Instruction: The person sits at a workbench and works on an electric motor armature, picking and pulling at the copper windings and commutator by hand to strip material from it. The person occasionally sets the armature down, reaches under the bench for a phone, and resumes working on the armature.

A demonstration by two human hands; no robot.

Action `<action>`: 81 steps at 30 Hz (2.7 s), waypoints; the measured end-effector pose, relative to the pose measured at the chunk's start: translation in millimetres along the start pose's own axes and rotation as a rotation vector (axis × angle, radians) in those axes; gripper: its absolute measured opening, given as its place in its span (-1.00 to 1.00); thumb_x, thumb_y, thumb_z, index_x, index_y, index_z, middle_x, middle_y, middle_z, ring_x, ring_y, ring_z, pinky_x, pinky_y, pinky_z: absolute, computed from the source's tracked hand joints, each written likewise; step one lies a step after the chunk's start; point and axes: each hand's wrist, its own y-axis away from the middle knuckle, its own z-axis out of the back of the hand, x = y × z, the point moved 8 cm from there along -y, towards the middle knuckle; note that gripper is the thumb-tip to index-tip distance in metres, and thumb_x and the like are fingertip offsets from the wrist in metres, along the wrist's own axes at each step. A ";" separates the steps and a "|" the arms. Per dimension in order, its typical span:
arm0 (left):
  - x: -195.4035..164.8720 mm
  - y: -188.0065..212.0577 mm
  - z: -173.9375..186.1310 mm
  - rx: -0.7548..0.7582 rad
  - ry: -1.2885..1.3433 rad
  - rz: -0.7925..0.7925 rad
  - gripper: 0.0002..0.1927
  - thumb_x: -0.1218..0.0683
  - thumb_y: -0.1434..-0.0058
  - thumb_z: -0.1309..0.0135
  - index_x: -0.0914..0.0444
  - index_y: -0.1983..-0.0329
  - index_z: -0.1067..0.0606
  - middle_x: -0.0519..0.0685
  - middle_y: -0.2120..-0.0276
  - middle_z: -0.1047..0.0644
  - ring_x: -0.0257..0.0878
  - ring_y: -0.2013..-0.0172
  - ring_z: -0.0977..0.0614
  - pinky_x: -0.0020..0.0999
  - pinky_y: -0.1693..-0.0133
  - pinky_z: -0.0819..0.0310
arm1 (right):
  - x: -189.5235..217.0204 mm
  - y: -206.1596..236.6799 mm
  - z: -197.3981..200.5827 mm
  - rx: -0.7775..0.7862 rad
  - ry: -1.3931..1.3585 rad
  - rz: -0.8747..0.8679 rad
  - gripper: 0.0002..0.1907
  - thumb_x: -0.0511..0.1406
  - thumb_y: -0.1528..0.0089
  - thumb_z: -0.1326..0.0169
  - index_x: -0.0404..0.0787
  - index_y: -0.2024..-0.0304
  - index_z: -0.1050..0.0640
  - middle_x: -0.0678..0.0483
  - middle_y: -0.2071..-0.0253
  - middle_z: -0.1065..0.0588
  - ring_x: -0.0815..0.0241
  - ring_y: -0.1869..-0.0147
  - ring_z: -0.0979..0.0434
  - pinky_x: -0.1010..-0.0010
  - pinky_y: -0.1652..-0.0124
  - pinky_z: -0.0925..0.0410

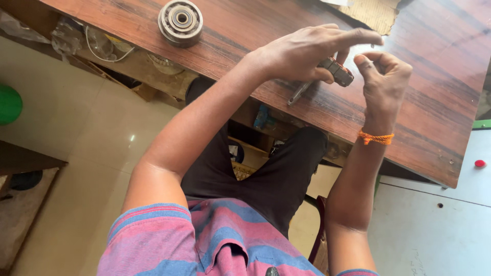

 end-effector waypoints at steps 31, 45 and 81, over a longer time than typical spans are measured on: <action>-3.1 14.1 0.4 -0.237 -0.048 -0.183 -0.72 0.10 -0.09 -0.40 0.07 0.14 -0.61 -0.19 0.16 -0.46 -0.20 0.04 -0.50 -0.18 -0.13 -0.39 | 17.1 74.8 -40.4 0.003 -0.008 0.088 -0.93 -0.50 -0.35 -0.21 -0.38 0.10 -0.63 0.23 0.36 -0.46 0.57 0.40 -0.21 0.62 0.41 -0.03; 7.1 16.4 -15.5 -0.290 -0.159 -0.097 -0.36 -0.01 -0.04 -0.41 -0.08 -0.21 -0.45 -0.32 0.19 -0.50 -0.30 0.07 -0.51 -0.25 -0.16 -0.42 | 1.2 84.6 -53.5 0.023 0.009 0.128 -0.96 -0.48 -0.35 -0.19 -0.41 0.16 -0.62 0.12 0.32 -0.57 0.55 0.38 -0.34 0.65 0.39 -0.15; -12.4 81.7 -14.1 -0.733 0.147 0.360 -0.86 0.06 -0.28 -0.24 0.17 0.31 -0.52 -0.14 0.48 -0.61 -0.31 0.49 -0.66 -0.34 0.41 -0.51 | 69.0 13.4 -32.1 0.104 0.231 0.204 -0.91 -0.37 -0.37 -0.26 -0.29 0.18 -0.62 0.26 0.43 -0.47 0.53 0.38 -0.40 0.60 0.37 -0.26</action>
